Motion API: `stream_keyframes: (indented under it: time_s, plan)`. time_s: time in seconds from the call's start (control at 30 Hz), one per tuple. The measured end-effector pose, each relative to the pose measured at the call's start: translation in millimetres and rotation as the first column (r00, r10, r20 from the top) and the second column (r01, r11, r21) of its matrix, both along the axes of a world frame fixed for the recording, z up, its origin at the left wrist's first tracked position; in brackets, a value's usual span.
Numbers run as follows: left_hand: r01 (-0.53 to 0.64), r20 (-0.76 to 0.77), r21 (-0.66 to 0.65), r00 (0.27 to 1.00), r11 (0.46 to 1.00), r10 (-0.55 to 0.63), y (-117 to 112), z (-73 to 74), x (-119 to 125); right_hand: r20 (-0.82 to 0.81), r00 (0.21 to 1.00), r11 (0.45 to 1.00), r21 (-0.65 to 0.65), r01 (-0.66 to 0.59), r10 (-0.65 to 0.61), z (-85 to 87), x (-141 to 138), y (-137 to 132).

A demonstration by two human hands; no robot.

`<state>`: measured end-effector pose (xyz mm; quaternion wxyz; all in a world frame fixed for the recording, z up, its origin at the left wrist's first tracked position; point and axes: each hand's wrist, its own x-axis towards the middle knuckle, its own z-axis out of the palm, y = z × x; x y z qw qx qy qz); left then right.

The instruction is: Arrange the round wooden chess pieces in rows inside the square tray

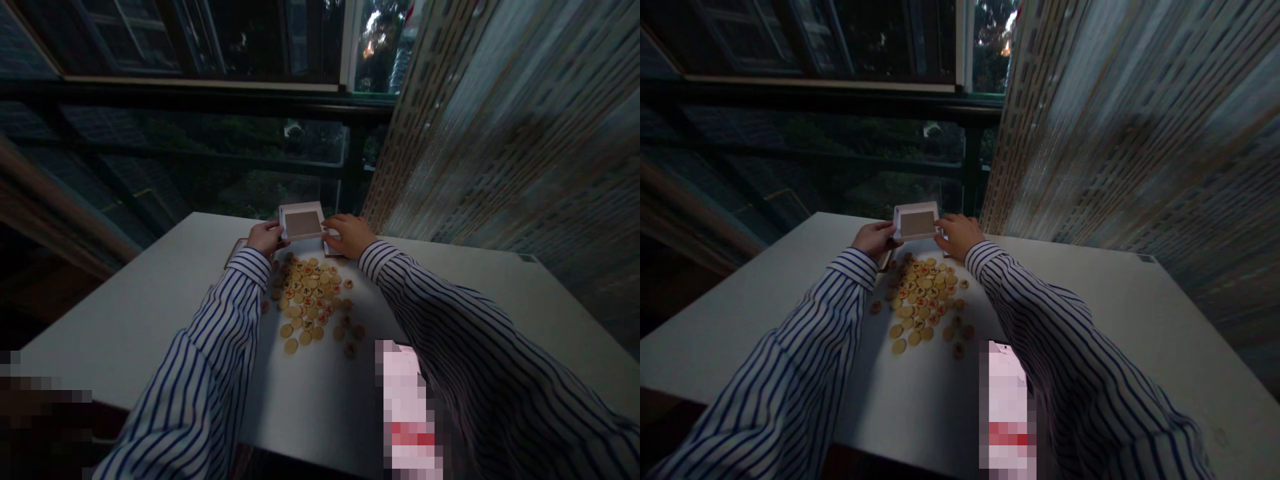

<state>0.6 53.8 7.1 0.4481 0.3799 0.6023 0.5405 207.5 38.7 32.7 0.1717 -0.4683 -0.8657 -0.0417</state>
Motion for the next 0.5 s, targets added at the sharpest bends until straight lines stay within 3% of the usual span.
stream_keyframes:
  time_s: [0.13, 0.3, 0.5]
  plan:
    - [0.003, 0.005, 0.022, 1.0, 1.0, -0.003, -8.6, 5.1, 3.2, -0.18, 0.983, 0.997, -0.072, 0.021, -0.034, -0.5, 5.3, -0.8]
    - [0.032, 0.027, 0.045, 0.999, 0.998, -0.033, -17.3, 7.9, 6.8, -0.423, 0.89, 0.964, -0.259, 0.063, -0.172, -3.8, 9.1, 4.6]
    - [0.086, 0.013, 0.053, 0.996, 0.995, -0.087, -27.5, 7.6, 12.8, -0.605, 0.725, 0.841, -0.537, -0.067, -0.329, -2.4, 10.6, 0.8]
